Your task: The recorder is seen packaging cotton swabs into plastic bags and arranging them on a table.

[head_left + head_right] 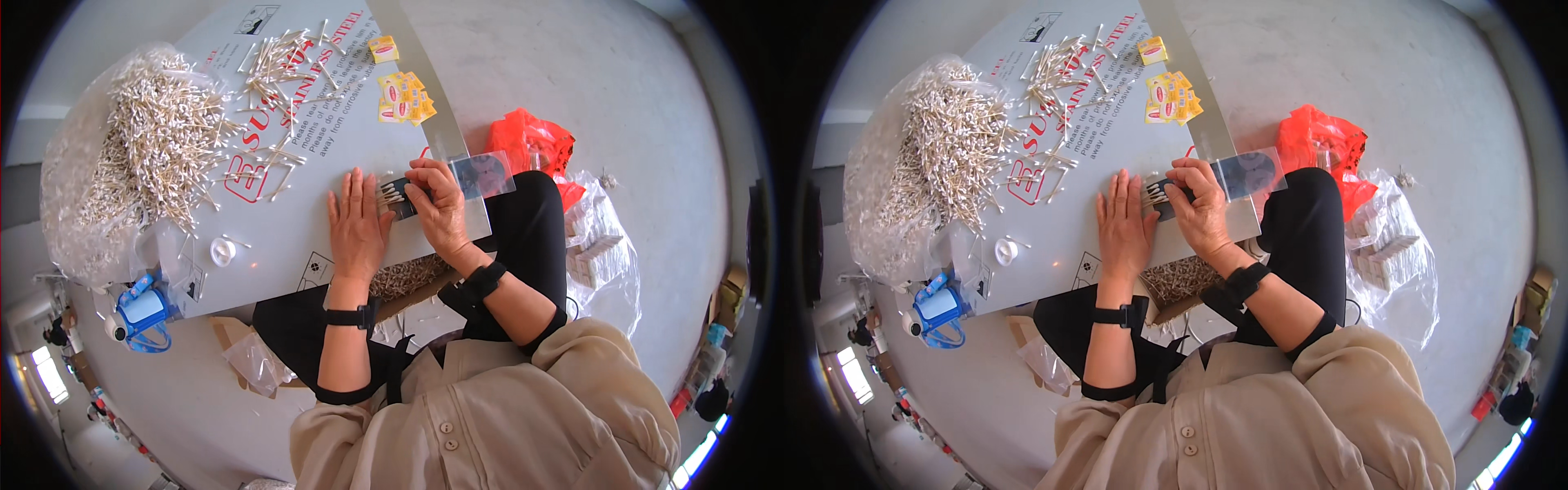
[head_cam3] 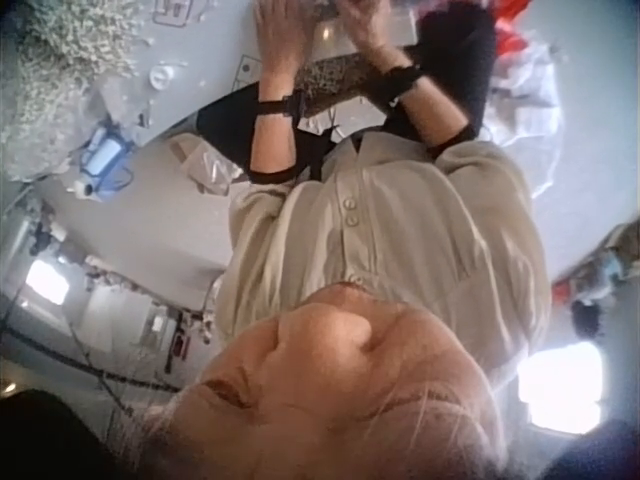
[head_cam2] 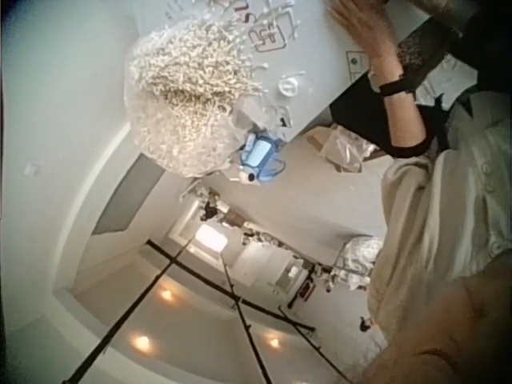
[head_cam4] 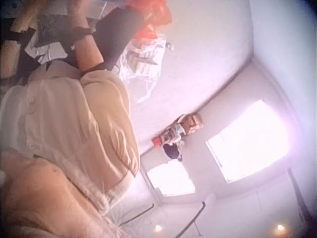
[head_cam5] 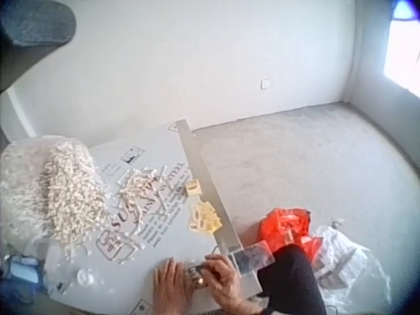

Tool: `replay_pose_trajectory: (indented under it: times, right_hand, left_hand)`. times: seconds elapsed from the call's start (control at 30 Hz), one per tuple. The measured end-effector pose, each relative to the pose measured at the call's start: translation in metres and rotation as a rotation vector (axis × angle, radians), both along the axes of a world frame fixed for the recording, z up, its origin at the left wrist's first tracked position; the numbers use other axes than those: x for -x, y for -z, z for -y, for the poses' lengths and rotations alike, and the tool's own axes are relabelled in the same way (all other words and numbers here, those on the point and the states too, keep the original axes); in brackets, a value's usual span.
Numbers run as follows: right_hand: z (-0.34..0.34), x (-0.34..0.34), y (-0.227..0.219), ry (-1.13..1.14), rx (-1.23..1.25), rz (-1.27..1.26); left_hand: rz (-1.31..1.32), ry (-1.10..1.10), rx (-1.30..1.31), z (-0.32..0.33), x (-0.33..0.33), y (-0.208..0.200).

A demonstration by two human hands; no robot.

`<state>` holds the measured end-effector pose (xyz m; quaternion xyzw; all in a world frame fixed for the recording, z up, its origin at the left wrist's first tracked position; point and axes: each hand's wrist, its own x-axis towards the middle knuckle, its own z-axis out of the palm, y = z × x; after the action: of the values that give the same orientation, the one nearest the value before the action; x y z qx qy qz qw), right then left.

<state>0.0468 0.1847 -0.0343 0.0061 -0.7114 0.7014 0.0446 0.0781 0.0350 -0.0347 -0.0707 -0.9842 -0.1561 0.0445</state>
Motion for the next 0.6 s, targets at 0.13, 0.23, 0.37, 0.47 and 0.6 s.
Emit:
replay_pose_trajectory:
  times: [0.13,0.23,0.37,0.47,0.6]
  right_hand:
    - [0.007,-0.005,-0.001,-0.029,0.131,-0.004]
    - [0.017,-0.004,0.003,-0.029,0.140,-0.028]
    - [0.013,0.001,0.006,-0.003,0.159,0.029]
    - [0.009,0.001,0.004,-0.022,0.218,0.047]
    - [0.009,-0.001,0.001,-0.029,0.254,0.101]
  left_hand:
    - [0.034,-0.044,-0.053,-0.002,-0.006,0.004]
    - [-0.139,-0.062,-0.368,0.006,-0.002,0.007]
    - [0.002,-0.049,-0.017,-0.011,-0.004,-0.018]
    - [0.095,-0.036,0.056,-0.020,-0.023,-0.017]
    - [0.127,-0.022,0.114,-0.015,-0.017,-0.011]
